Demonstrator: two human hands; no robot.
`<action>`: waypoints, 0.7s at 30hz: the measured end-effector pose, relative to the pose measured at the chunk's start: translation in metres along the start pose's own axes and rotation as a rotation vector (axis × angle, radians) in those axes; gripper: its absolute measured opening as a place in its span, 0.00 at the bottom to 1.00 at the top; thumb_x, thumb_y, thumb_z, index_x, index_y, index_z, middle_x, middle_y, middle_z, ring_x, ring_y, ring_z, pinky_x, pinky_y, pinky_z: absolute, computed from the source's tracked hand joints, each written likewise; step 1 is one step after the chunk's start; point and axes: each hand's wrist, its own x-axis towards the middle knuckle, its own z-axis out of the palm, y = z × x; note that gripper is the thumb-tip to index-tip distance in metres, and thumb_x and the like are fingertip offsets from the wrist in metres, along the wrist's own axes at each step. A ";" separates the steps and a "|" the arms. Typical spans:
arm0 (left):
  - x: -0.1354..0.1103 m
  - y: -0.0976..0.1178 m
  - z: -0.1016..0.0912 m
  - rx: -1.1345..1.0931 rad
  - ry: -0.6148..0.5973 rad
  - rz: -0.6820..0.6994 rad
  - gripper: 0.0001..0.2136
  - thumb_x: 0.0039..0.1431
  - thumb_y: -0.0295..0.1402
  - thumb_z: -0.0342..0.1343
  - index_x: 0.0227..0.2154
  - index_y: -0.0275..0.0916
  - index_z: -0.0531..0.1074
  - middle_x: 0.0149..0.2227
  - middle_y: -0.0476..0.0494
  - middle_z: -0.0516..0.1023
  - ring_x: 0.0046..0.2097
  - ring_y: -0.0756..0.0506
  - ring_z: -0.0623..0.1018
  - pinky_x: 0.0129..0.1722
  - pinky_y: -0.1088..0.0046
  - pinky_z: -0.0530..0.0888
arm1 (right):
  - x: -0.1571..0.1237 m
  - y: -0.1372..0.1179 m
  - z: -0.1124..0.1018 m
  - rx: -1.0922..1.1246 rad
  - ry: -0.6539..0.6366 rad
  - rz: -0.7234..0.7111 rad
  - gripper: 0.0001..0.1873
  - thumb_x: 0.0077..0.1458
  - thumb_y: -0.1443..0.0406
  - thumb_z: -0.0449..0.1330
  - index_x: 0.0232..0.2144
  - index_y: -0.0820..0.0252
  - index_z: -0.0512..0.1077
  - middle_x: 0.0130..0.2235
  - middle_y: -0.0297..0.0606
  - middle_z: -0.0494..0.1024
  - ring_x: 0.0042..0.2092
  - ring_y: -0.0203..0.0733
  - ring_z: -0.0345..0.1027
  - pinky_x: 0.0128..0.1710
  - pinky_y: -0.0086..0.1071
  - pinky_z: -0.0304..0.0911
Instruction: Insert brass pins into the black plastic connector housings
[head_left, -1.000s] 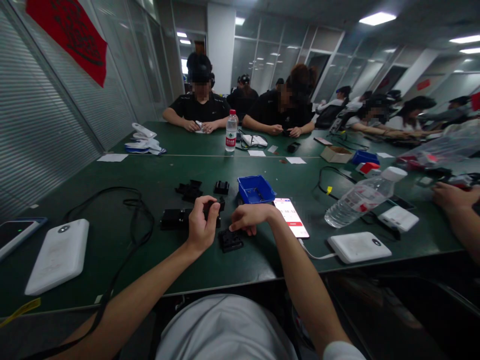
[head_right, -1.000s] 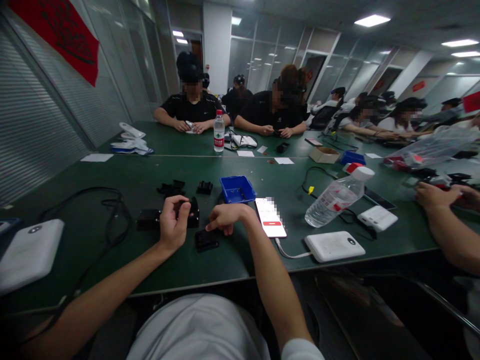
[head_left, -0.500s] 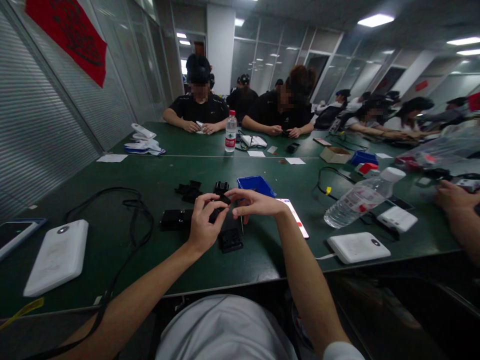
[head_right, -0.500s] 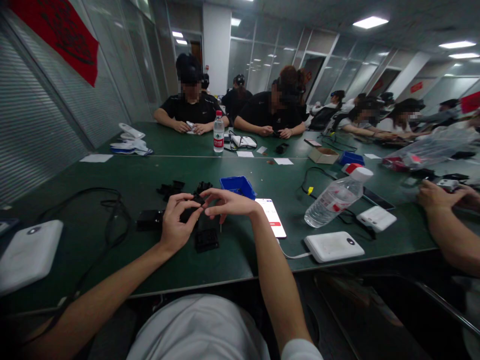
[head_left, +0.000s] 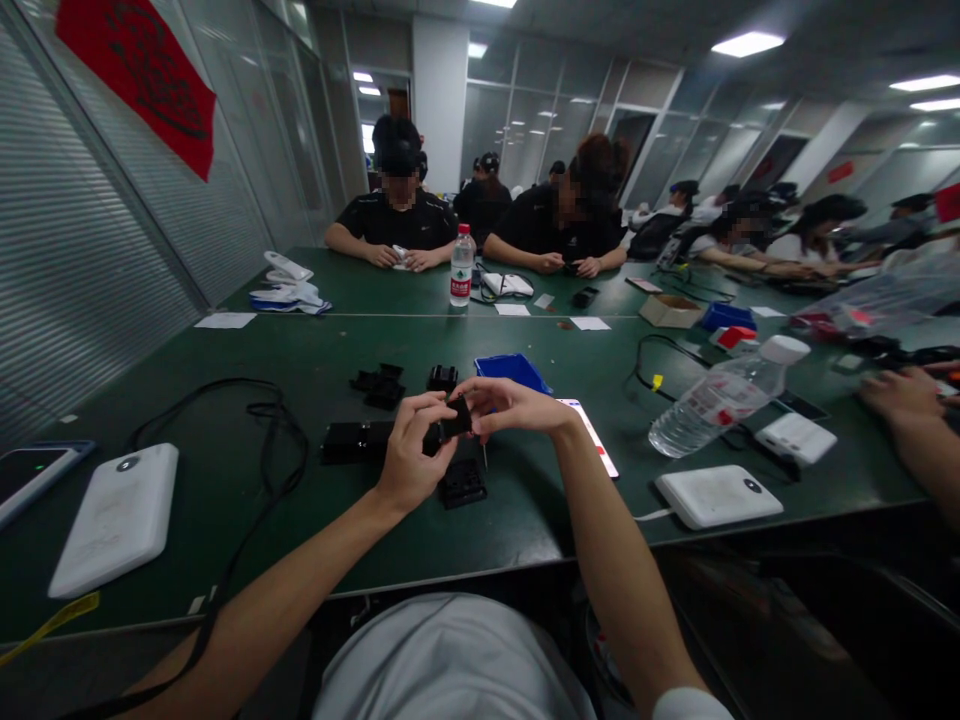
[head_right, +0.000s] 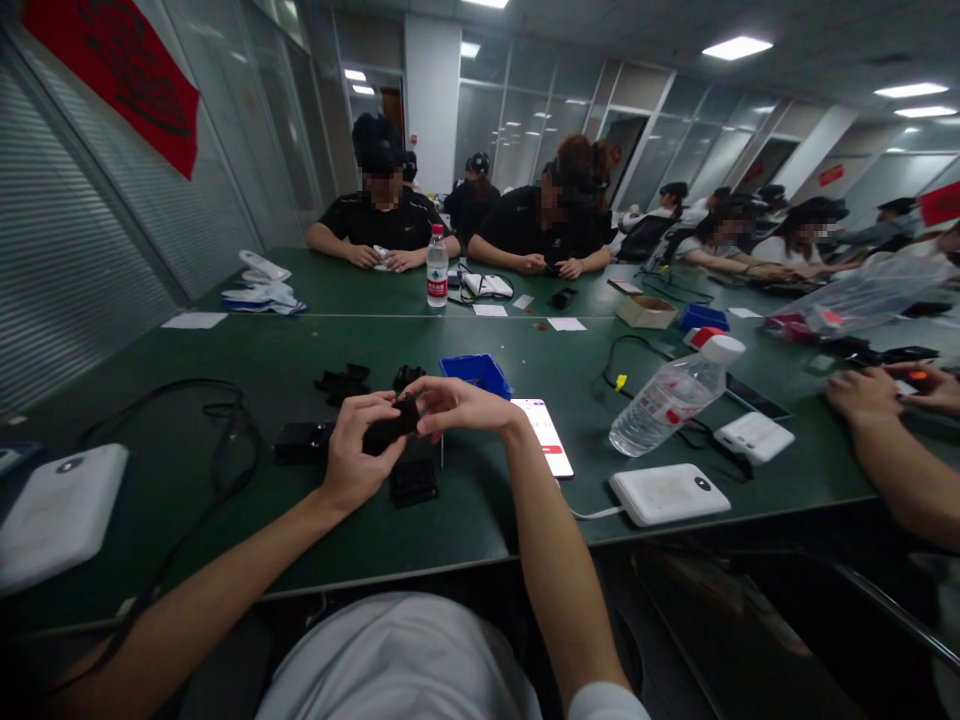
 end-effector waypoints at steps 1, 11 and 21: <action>-0.001 -0.001 0.001 -0.024 -0.005 -0.022 0.16 0.59 0.24 0.63 0.49 0.42 0.71 0.50 0.40 0.74 0.55 0.40 0.78 0.55 0.55 0.80 | 0.000 0.000 -0.001 0.002 0.001 -0.003 0.29 0.52 0.65 0.73 0.54 0.60 0.69 0.39 0.34 0.79 0.36 0.36 0.77 0.36 0.28 0.73; -0.002 -0.005 0.005 -0.086 0.044 -0.028 0.29 0.61 0.29 0.66 0.62 0.45 0.63 0.58 0.38 0.70 0.60 0.39 0.75 0.53 0.60 0.82 | 0.002 0.001 -0.001 0.016 0.048 -0.063 0.27 0.51 0.70 0.70 0.53 0.61 0.70 0.33 0.31 0.79 0.33 0.33 0.75 0.34 0.24 0.69; -0.001 -0.004 0.003 -0.093 -0.062 -0.016 0.22 0.65 0.25 0.60 0.60 0.44 0.66 0.60 0.36 0.73 0.61 0.39 0.76 0.53 0.61 0.80 | -0.001 -0.001 -0.002 -0.025 0.082 -0.070 0.25 0.50 0.67 0.74 0.49 0.59 0.70 0.33 0.30 0.79 0.34 0.33 0.75 0.35 0.24 0.69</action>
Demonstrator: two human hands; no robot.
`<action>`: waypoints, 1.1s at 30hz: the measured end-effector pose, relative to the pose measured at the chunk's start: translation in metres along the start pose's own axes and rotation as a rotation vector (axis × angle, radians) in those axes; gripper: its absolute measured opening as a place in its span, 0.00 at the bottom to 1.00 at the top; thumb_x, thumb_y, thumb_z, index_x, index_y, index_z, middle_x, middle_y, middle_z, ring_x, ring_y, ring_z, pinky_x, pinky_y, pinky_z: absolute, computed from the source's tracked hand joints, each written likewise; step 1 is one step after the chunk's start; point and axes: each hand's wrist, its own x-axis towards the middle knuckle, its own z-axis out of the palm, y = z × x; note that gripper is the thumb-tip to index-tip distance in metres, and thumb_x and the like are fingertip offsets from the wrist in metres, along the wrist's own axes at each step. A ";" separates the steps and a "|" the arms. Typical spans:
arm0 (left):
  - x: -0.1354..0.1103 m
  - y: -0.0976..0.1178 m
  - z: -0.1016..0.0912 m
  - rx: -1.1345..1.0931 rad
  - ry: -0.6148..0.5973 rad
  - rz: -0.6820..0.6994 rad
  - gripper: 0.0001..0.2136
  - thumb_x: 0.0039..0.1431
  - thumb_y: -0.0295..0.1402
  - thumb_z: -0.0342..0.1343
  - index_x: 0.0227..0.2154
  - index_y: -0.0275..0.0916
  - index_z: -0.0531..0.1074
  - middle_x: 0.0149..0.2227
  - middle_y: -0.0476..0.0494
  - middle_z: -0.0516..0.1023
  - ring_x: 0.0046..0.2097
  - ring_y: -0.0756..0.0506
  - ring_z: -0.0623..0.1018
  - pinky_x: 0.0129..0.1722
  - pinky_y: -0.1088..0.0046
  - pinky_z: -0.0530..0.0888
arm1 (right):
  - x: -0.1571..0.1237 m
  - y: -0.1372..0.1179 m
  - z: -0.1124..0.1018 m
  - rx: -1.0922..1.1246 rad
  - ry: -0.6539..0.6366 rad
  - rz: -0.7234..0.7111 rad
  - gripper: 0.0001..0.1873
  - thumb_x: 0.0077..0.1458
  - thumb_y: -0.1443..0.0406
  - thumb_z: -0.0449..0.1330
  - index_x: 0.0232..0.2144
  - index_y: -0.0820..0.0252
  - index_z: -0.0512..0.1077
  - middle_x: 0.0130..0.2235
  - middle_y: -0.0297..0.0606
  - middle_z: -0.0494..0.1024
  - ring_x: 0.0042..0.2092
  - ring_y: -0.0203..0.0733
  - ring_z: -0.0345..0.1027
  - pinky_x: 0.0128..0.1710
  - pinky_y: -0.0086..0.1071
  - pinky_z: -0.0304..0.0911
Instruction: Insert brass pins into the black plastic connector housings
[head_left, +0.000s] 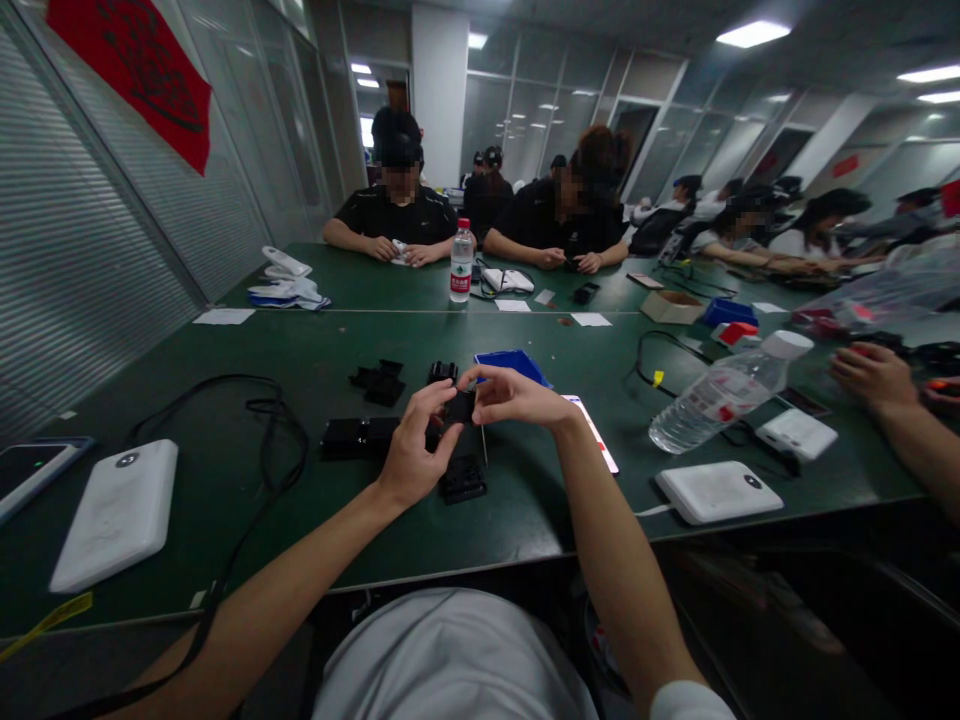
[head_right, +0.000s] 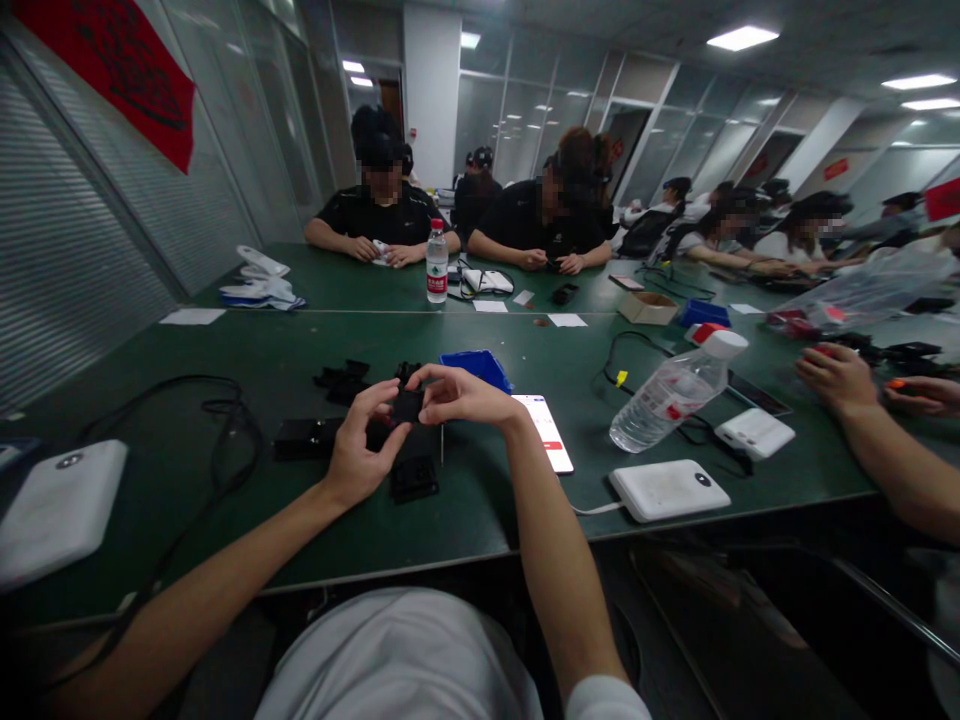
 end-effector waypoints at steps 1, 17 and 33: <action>0.000 0.001 0.000 -0.007 -0.009 0.005 0.22 0.65 0.24 0.58 0.60 0.44 0.66 0.61 0.36 0.73 0.61 0.39 0.76 0.54 0.61 0.80 | 0.000 0.000 0.000 -0.008 0.006 0.002 0.24 0.51 0.66 0.74 0.48 0.60 0.70 0.33 0.30 0.78 0.33 0.33 0.74 0.34 0.24 0.69; -0.001 0.005 -0.001 -0.047 -0.048 -0.042 0.25 0.66 0.23 0.53 0.64 0.42 0.62 0.57 0.38 0.79 0.56 0.43 0.81 0.54 0.63 0.79 | 0.007 0.009 -0.001 -0.072 0.047 0.047 0.16 0.57 0.60 0.70 0.43 0.61 0.73 0.34 0.32 0.77 0.32 0.32 0.73 0.30 0.24 0.71; 0.006 0.003 -0.001 -0.119 0.102 -0.393 0.08 0.64 0.33 0.59 0.45 0.39 0.77 0.41 0.43 0.83 0.40 0.46 0.83 0.35 0.74 0.76 | 0.002 0.001 0.006 0.044 0.028 0.048 0.20 0.53 0.60 0.74 0.42 0.61 0.71 0.41 0.35 0.77 0.36 0.34 0.77 0.34 0.27 0.77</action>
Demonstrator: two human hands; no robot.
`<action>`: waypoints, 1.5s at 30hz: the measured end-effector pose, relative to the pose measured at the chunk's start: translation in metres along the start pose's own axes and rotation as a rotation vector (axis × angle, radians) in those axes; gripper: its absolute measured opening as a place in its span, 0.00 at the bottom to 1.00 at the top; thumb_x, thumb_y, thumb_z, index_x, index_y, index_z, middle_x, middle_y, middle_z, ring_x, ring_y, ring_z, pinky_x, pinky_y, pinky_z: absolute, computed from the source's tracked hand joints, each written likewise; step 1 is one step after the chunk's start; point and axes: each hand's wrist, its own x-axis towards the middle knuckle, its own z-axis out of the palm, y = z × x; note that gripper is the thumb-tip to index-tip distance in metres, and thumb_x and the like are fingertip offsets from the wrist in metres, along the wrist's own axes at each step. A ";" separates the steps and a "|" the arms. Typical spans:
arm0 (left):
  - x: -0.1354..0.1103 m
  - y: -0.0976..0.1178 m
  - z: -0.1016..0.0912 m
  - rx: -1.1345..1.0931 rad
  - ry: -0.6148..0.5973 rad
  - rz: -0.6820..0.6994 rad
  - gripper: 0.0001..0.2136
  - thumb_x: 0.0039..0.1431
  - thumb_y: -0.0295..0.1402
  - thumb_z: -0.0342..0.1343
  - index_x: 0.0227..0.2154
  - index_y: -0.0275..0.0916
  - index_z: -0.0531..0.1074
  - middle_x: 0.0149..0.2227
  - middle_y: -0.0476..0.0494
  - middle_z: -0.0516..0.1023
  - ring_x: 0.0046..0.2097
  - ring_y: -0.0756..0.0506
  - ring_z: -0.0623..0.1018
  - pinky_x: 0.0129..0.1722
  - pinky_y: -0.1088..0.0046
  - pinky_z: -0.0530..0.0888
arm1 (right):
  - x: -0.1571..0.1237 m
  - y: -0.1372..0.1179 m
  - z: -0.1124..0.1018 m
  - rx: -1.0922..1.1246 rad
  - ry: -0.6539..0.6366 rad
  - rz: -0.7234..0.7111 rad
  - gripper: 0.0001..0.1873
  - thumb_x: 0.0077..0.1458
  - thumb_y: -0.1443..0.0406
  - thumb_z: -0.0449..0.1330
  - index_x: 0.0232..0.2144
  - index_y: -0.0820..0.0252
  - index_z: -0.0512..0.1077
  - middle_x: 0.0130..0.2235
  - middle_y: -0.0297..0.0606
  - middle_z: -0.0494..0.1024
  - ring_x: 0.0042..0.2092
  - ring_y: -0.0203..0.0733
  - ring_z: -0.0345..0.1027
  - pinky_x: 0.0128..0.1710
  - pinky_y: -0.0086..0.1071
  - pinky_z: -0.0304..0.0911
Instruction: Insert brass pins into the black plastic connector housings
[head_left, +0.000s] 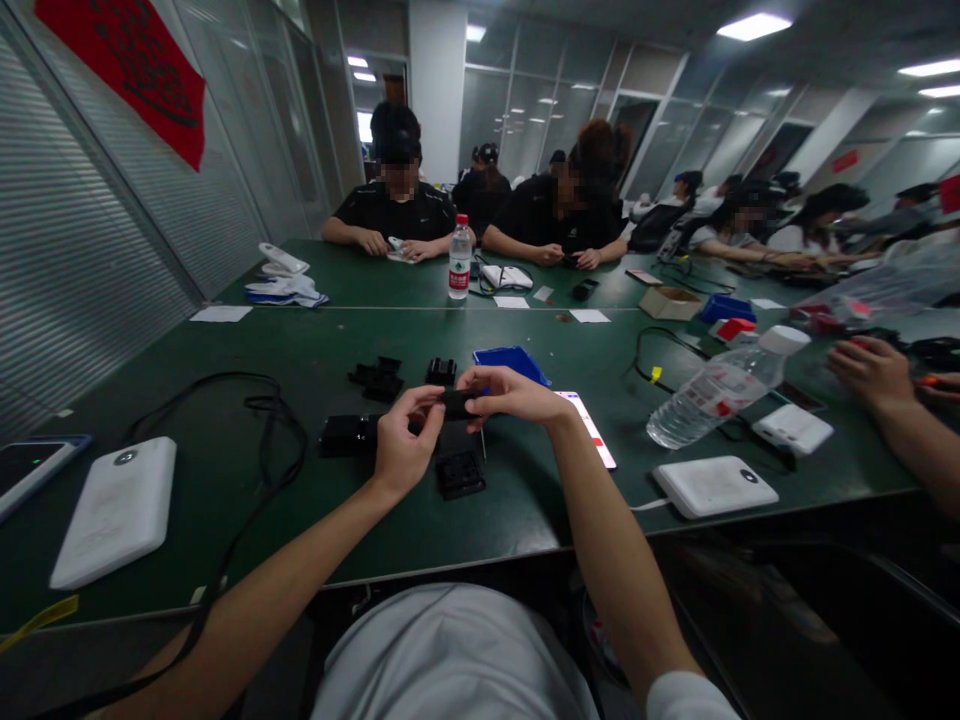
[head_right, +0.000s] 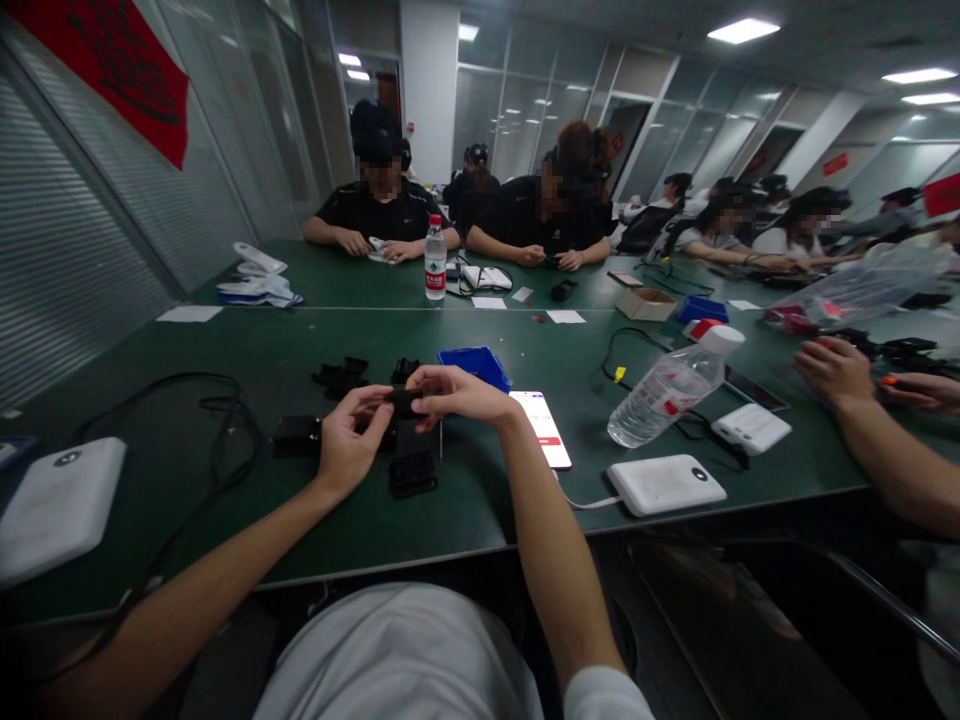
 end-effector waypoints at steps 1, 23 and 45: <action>0.000 0.000 0.000 0.005 0.007 0.016 0.08 0.64 0.32 0.59 0.44 0.39 0.78 0.40 0.44 0.83 0.38 0.47 0.82 0.35 0.74 0.76 | -0.001 -0.001 0.001 0.013 -0.025 0.003 0.21 0.52 0.60 0.74 0.42 0.61 0.71 0.42 0.36 0.77 0.36 0.34 0.77 0.34 0.27 0.78; -0.008 -0.001 -0.006 0.023 0.005 0.256 0.12 0.73 0.34 0.47 0.52 0.40 0.72 0.45 0.42 0.77 0.44 0.45 0.79 0.43 0.67 0.77 | 0.003 0.005 0.002 -0.152 -0.314 0.063 0.21 0.50 0.59 0.75 0.36 0.62 0.70 0.36 0.31 0.73 0.37 0.33 0.67 0.37 0.27 0.64; -0.008 0.005 -0.005 0.045 -0.013 0.337 0.10 0.73 0.35 0.47 0.50 0.40 0.70 0.45 0.42 0.74 0.44 0.45 0.77 0.42 0.67 0.77 | 0.009 0.009 0.009 -0.351 -0.462 0.058 0.16 0.56 0.58 0.71 0.36 0.63 0.71 0.33 0.30 0.72 0.35 0.33 0.65 0.36 0.27 0.61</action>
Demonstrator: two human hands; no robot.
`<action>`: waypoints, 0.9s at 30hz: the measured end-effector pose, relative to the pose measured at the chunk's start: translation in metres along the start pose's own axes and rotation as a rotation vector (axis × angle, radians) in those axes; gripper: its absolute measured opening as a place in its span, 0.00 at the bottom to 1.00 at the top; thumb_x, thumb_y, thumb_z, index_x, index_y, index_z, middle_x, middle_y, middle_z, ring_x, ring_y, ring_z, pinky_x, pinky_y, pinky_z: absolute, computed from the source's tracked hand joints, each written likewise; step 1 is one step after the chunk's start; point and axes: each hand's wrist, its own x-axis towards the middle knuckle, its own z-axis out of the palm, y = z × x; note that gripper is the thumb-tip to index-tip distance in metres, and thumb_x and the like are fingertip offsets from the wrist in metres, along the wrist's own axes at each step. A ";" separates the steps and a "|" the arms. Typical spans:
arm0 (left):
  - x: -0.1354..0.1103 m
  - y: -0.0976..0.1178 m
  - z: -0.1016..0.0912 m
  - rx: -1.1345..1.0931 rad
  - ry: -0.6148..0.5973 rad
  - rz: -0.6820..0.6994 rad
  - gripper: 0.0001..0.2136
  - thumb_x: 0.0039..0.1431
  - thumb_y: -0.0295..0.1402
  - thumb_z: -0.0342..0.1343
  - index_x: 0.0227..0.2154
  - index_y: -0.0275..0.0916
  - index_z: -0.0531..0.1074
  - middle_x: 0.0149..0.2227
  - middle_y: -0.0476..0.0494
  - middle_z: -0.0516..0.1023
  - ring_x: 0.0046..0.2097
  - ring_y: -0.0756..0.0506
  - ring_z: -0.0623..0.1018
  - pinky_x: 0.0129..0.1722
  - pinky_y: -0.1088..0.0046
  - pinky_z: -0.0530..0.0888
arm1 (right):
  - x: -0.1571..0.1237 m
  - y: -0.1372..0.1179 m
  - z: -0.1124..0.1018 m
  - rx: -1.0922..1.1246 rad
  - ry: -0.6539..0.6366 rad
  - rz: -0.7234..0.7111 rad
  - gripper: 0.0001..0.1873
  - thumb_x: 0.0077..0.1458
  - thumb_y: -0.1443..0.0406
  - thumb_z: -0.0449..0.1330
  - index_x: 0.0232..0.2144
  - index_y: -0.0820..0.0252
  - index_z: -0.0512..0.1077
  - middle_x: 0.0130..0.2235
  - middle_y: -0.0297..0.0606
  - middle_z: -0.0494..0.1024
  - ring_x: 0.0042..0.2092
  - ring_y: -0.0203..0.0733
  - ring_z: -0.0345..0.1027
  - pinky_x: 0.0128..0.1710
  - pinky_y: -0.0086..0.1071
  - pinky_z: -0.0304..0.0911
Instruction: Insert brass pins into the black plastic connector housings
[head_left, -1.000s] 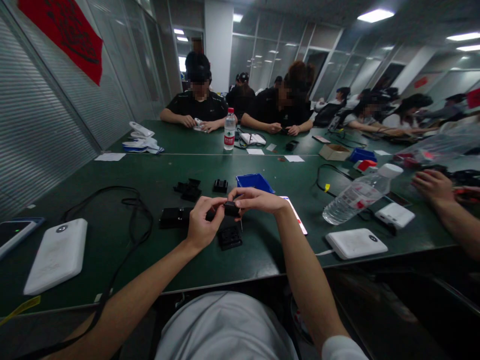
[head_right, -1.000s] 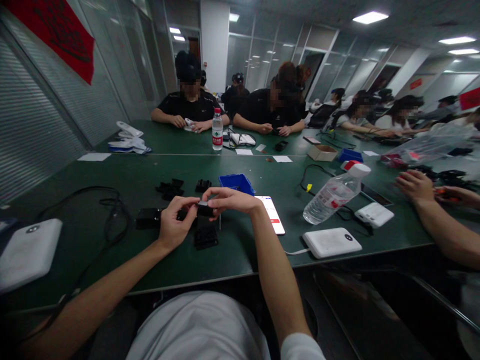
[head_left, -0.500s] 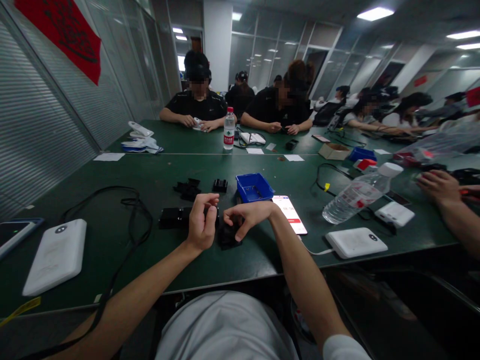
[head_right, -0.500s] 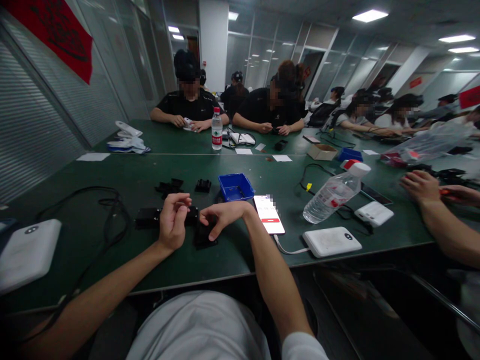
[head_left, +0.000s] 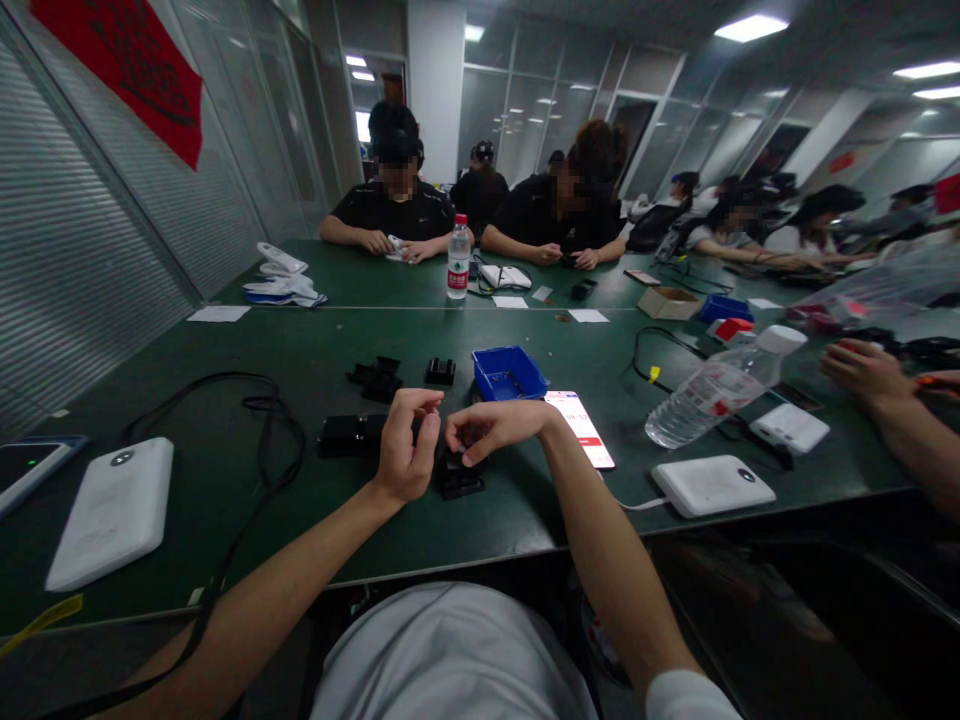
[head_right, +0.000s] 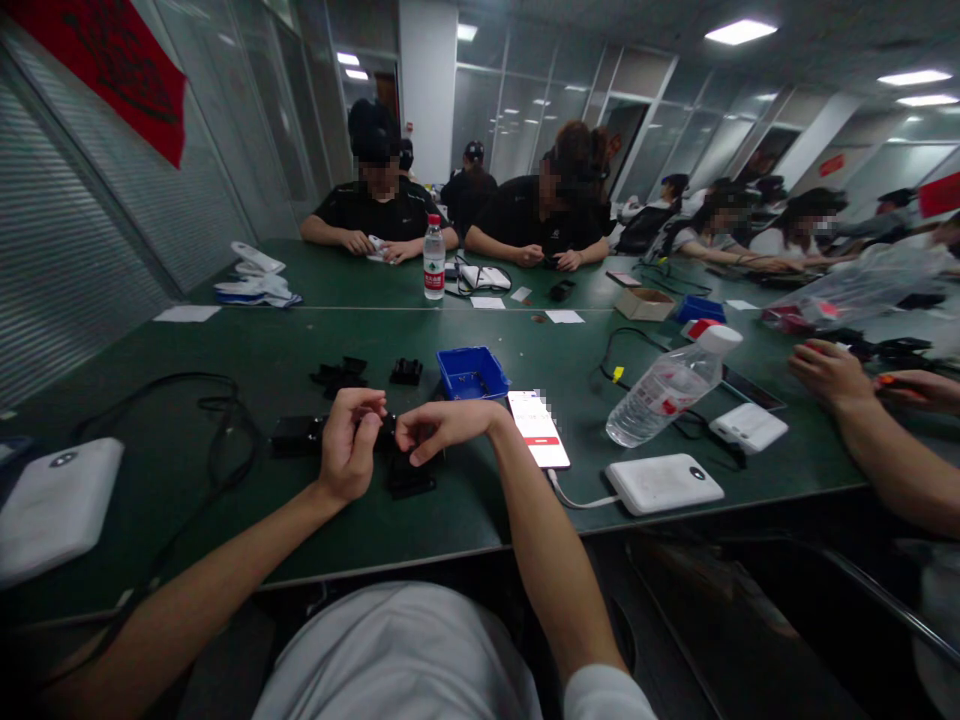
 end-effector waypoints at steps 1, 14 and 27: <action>0.000 0.000 0.000 0.005 -0.001 0.001 0.10 0.73 0.35 0.47 0.50 0.40 0.70 0.45 0.42 0.74 0.43 0.45 0.77 0.42 0.67 0.77 | 0.000 0.000 0.000 0.011 0.011 -0.003 0.16 0.55 0.59 0.72 0.37 0.63 0.71 0.33 0.30 0.72 0.35 0.33 0.65 0.36 0.27 0.61; -0.001 -0.001 -0.001 0.016 -0.016 0.011 0.11 0.73 0.36 0.47 0.50 0.40 0.70 0.45 0.42 0.74 0.42 0.46 0.77 0.41 0.67 0.77 | 0.002 0.005 0.000 0.005 0.059 -0.025 0.19 0.49 0.63 0.75 0.41 0.62 0.75 0.34 0.30 0.74 0.34 0.32 0.67 0.35 0.26 0.63; 0.001 0.001 -0.001 0.020 -0.051 0.038 0.09 0.73 0.32 0.47 0.48 0.40 0.72 0.44 0.43 0.73 0.42 0.46 0.76 0.43 0.68 0.76 | 0.006 0.003 0.001 0.047 0.050 -0.036 0.15 0.48 0.70 0.72 0.39 0.63 0.75 0.38 0.34 0.79 0.38 0.34 0.71 0.43 0.29 0.67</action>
